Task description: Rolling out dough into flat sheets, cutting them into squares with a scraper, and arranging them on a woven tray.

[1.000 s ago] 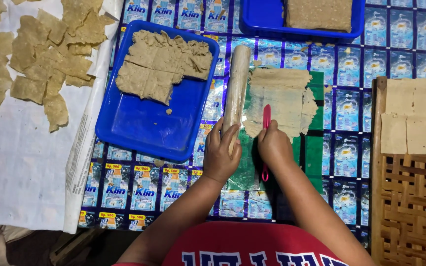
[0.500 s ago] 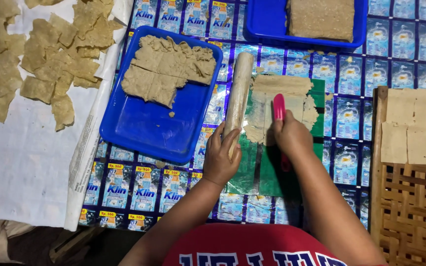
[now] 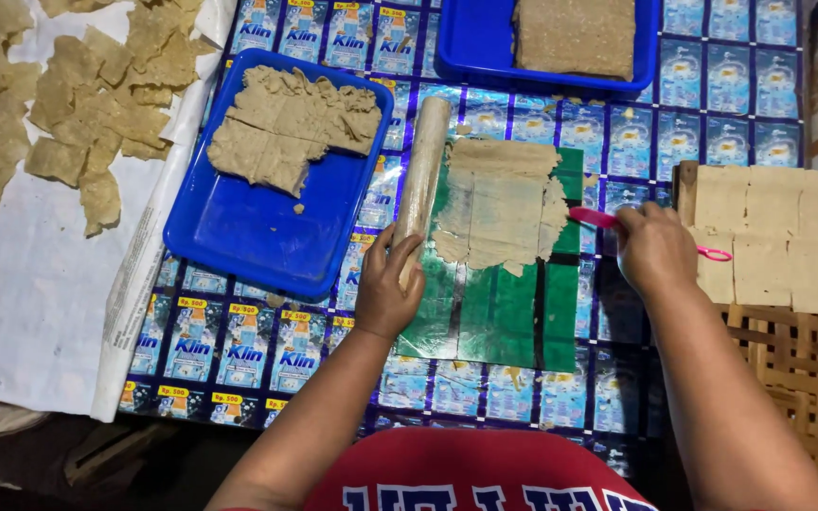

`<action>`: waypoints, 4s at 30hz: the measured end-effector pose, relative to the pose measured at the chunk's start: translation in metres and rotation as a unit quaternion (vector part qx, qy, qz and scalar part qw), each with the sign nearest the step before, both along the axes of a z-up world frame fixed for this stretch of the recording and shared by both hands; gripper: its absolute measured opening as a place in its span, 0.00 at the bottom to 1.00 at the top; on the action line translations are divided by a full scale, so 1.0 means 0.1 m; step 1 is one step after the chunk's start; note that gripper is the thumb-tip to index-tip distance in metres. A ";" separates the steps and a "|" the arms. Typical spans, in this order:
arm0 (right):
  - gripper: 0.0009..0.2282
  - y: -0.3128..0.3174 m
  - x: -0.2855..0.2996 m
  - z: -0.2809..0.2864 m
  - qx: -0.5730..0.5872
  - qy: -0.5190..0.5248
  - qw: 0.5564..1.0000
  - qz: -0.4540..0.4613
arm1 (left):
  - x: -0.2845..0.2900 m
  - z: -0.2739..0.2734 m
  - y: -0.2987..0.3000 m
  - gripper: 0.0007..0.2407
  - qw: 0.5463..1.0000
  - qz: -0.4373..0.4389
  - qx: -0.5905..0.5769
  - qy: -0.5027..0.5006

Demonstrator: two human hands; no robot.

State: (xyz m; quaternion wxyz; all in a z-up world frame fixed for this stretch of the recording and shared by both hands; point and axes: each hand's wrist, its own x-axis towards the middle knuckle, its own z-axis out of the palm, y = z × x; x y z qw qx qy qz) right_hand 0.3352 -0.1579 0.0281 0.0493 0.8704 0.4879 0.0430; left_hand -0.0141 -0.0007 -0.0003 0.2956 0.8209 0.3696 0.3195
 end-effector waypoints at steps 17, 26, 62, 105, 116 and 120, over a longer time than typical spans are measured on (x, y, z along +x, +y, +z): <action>0.04 0.36 0.38 -0.12 -0.016 0.010 0.991 0.133 | 0.02 -0.21 0.02 0.19 0.998 0.018 0.063 -0.025; 0.03 0.59 0.13 0.00 0.000 0.011 0.987 0.163 | 0.04 -0.21 0.02 0.19 0.997 0.022 0.073 -0.028; 0.05 -0.30 0.07 -0.03 -0.060 0.057 0.995 0.054 | 0.01 -0.24 0.02 0.19 0.998 0.015 0.058 -0.028; 0.04 0.58 -0.97 -0.07 0.006 0.101 0.979 0.177 | 0.01 -0.31 0.03 0.19 0.997 0.025 0.068 -0.035; 0.18 -0.45 -0.78 -0.04 0.030 0.101 0.990 -0.098 | 0.02 -0.25 0.04 0.18 0.997 0.016 0.071 -0.036; 0.15 -0.89 -0.59 -0.75 0.002 0.031 0.996 -0.079 | 0.02 -0.26 0.05 0.19 0.996 0.019 0.085 -0.035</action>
